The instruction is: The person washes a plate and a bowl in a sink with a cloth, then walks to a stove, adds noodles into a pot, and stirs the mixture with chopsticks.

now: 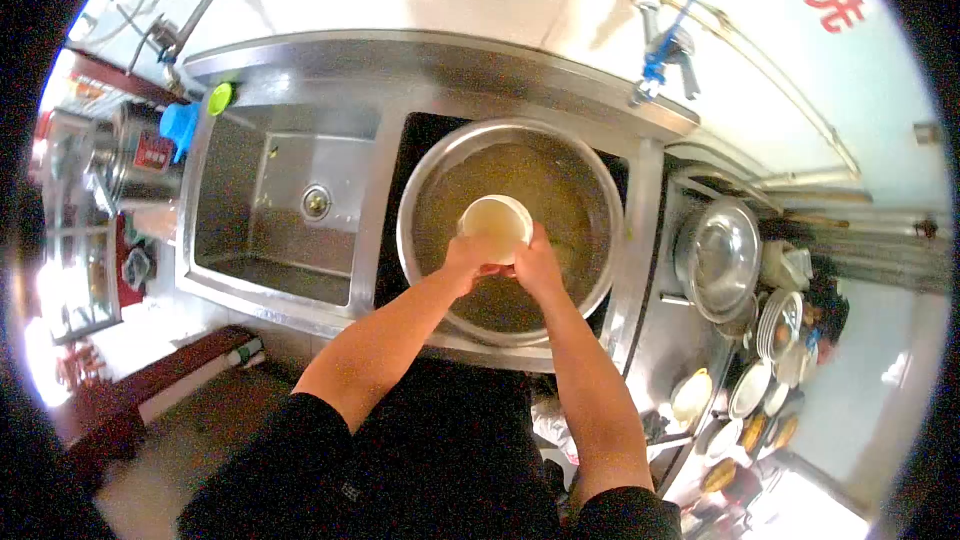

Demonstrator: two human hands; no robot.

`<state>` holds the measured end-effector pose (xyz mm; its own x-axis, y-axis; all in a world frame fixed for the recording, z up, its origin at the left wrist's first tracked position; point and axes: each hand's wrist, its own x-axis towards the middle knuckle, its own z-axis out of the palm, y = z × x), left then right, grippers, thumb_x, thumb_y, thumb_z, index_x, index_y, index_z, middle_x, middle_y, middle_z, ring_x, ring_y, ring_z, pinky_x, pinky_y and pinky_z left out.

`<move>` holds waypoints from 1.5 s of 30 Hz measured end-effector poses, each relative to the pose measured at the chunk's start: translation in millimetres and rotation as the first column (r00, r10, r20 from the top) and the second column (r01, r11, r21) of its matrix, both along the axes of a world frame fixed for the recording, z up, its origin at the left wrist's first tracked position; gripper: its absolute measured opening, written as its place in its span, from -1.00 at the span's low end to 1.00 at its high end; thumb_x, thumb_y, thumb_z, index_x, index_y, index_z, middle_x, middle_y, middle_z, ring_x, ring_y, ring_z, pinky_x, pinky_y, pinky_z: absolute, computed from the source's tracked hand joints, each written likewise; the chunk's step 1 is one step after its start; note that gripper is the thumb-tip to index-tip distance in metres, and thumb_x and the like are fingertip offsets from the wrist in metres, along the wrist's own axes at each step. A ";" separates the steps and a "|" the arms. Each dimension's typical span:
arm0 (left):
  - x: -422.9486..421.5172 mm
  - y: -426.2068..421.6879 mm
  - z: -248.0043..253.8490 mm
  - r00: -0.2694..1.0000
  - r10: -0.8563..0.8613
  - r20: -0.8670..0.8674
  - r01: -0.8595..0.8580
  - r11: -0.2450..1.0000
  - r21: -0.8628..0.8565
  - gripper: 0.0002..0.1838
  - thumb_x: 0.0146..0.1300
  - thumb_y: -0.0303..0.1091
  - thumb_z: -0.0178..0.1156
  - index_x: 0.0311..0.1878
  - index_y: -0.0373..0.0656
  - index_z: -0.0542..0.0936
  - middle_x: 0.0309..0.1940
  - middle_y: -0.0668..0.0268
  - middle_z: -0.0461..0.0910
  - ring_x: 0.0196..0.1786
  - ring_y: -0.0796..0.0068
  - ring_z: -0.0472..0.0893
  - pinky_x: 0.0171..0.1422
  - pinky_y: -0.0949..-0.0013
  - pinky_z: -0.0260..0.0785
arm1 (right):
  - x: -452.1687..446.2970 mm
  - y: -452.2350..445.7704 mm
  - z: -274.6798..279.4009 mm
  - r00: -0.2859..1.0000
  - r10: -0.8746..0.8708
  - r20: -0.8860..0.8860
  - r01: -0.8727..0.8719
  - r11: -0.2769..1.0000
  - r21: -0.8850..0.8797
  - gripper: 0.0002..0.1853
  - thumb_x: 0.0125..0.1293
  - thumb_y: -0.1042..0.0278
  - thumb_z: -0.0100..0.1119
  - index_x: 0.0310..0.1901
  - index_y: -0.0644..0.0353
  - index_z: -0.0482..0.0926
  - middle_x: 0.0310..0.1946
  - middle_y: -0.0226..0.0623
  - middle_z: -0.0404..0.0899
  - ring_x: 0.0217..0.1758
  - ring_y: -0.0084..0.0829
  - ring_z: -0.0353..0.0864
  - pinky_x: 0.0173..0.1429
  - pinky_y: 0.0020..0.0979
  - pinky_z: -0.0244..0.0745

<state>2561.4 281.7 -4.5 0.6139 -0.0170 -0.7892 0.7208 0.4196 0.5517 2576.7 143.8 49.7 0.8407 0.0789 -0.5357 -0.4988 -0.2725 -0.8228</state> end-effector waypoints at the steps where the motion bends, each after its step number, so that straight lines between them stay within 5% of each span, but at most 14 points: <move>1: -0.8 2.3 5.6 0.995 -0.089 -0.044 0.082 0.986 -0.145 -0.66 0.33 -0.27 0.13 0.13 -0.17 0.53 -0.18 0.21 0.65 -0.24 0.35 0.67 -0.21 0.21 0.58 | 0.3 -4.5 6.0 1.000 -0.024 0.009 0.024 1.000 -0.011 -0.56 0.35 0.30 -0.01 0.23 0.23 0.30 -0.18 0.02 0.64 -0.36 -0.14 0.71 -0.36 -0.21 0.63; 3: 2.6 9.5 20.5 0.982 -0.189 -0.020 0.183 0.965 -0.186 -0.62 0.33 -0.22 0.16 0.15 -0.16 0.52 -0.18 0.21 0.64 -0.26 0.35 0.66 -0.19 0.22 0.58 | 1.7 -12.8 19.2 0.858 0.334 0.391 -0.105 0.858 -0.503 -0.50 0.34 0.32 -0.01 0.30 0.19 0.25 -0.10 0.15 0.62 -0.15 0.13 0.67 -0.06 -0.04 0.59; 5: 8.2 21.8 30.8 0.958 -0.287 0.004 0.281 0.934 -0.219 -0.59 0.32 -0.17 0.19 0.17 -0.15 0.51 -0.18 0.21 0.63 -0.28 0.35 0.66 -0.17 0.23 0.59 | 2.8 -4.8 79.7 0.925 0.295 0.240 -0.151 0.865 -0.479 -0.44 0.32 0.31 0.01 0.36 0.13 0.21 0.03 0.22 0.55 0.04 0.25 0.55 0.18 0.03 0.44; 9: 20.9 26.8 55.5 0.767 -0.580 0.274 0.578 0.810 0.094 -0.52 0.33 -0.10 0.17 0.19 -0.22 0.50 -0.13 0.12 0.63 -0.14 0.30 0.66 -0.04 0.30 0.57 | -7.1 -14.0 113.8 0.750 0.414 0.516 -0.054 0.816 -0.576 -0.42 0.25 0.58 -0.05 0.35 0.15 0.26 0.09 0.21 0.50 0.11 0.15 0.55 0.21 -0.11 0.45; 11: 33.8 36.2 48.3 0.274 -0.959 0.072 0.834 0.275 0.478 -0.57 0.36 -0.14 0.10 0.17 -0.20 0.49 -0.09 0.18 0.58 -0.16 0.30 0.56 0.09 0.21 0.44 | -15.4 -19.1 136.3 0.747 0.426 0.510 0.004 0.765 -0.644 -0.40 0.24 0.61 -0.02 0.36 0.14 0.26 0.09 0.21 0.51 0.10 0.13 0.56 0.19 -0.12 0.48; 18: -10.1 45.9 33.7 0.292 -0.956 -0.009 0.614 0.180 0.768 -0.45 0.32 -0.18 0.08 0.38 -0.04 0.37 0.34 0.05 0.37 0.38 0.06 0.36 0.46 0.06 0.18 | -49.8 -53.7 104.5 0.375 0.207 0.903 0.408 0.838 -0.362 -0.53 0.39 0.47 0.04 0.30 0.34 0.25 0.05 0.22 0.54 0.04 0.06 0.63 0.07 -0.09 0.59; 19: -13.0 44.6 36.3 0.289 -0.956 -0.046 0.620 0.150 0.770 -0.45 0.32 -0.19 0.08 0.38 -0.05 0.38 0.34 0.05 0.37 0.37 0.05 0.37 0.44 0.07 0.20 | -56.9 -62.5 84.7 0.634 0.204 0.746 0.409 0.730 -0.548 -0.59 0.35 0.49 -0.05 0.22 0.35 0.31 -0.05 0.15 0.59 -0.07 -0.04 0.66 -0.03 -0.13 0.63; 20: -16.9 44.9 39.1 0.291 -0.953 -0.084 0.623 0.122 0.772 -0.45 0.32 -0.20 0.08 0.37 -0.06 0.38 0.33 0.05 0.38 0.36 0.04 0.38 0.43 0.07 0.22 | -59.3 -76.4 67.0 0.887 -0.190 0.420 0.343 0.882 -0.324 -0.54 0.30 0.51 -0.10 0.26 0.34 0.27 -0.07 0.13 0.59 -0.17 -0.14 0.68 -0.17 -0.22 0.64; 21: -21.8 47.7 42.7 0.267 -0.960 -0.090 0.622 0.100 0.777 -0.45 0.32 -0.20 0.08 0.37 -0.06 0.38 0.33 0.05 0.38 0.36 0.04 0.38 0.43 0.07 0.22 | -63.3 -87.4 55.5 0.909 -0.402 -0.107 0.400 0.916 -0.038 -0.48 0.25 0.53 -0.15 0.29 0.32 0.24 -0.10 0.10 0.58 -0.27 -0.24 0.70 -0.31 -0.30 0.64; 24: -29.4 49.5 43.2 0.290 -0.949 -0.122 0.677 0.113 0.727 -0.48 0.31 -0.21 0.08 0.33 -0.10 0.43 0.30 0.06 0.42 0.34 0.04 0.40 0.42 0.08 0.23 | -99.1 -106.0 49.6 0.757 -0.608 -0.240 0.652 0.729 0.208 -0.50 0.27 0.45 -0.19 0.27 0.33 0.26 -0.20 -0.01 0.60 -0.42 -0.33 0.66 -0.38 -0.31 0.63; 32: -62.7 42.0 -9.9 0.343 -0.937 -0.058 0.592 0.168 0.788 -0.55 0.33 -0.21 0.05 0.24 -0.15 0.50 0.13 0.06 0.56 0.26 0.09 0.49 0.34 0.18 0.29 | -196.6 -210.0 31.0 0.484 -0.837 -0.256 0.867 0.419 0.268 -0.63 0.38 0.22 -0.08 -0.03 0.42 0.48 -0.43 -0.12 0.60 -0.47 -0.38 0.58 -0.37 -0.34 0.54; 36: -77.8 13.8 31.6 0.159 -0.951 -0.264 0.700 -0.080 0.710 -0.58 0.32 -0.31 0.06 0.23 -0.18 0.49 0.14 0.03 0.55 0.27 0.07 0.47 0.35 0.17 0.27 | -262.2 -285.0 -19.1 0.296 -0.940 -0.167 0.950 0.271 0.156 -0.67 0.39 0.27 -0.10 -0.08 0.42 0.49 -0.46 -0.14 0.59 -0.54 -0.39 0.56 -0.47 -0.38 0.52; 38: -98.1 15.0 13.7 0.370 -0.927 0.064 0.367 0.209 0.907 -0.55 0.28 -0.42 0.07 0.26 -0.20 0.46 0.20 0.03 0.50 0.28 0.08 0.46 0.38 0.17 0.24 | -290.9 -313.5 -32.1 0.150 -0.978 -0.148 0.982 0.129 0.139 -0.70 0.40 0.33 -0.10 -0.09 0.42 0.50 -0.49 -0.16 0.58 -0.59 -0.39 0.54 -0.54 -0.42 0.49; 45: -129.9 -7.7 21.2 0.492 -0.869 0.040 0.356 0.243 0.902 -0.48 0.22 -0.49 0.07 0.30 -0.28 0.40 0.28 0.01 0.43 0.34 0.09 0.40 0.45 0.19 0.18 | -335.0 -358.8 -61.2 0.111 -0.941 -0.321 0.980 0.049 0.195 -0.74 0.39 0.38 -0.08 -0.09 0.41 0.49 -0.47 -0.16 0.57 -0.58 -0.39 0.55 -0.50 -0.38 0.54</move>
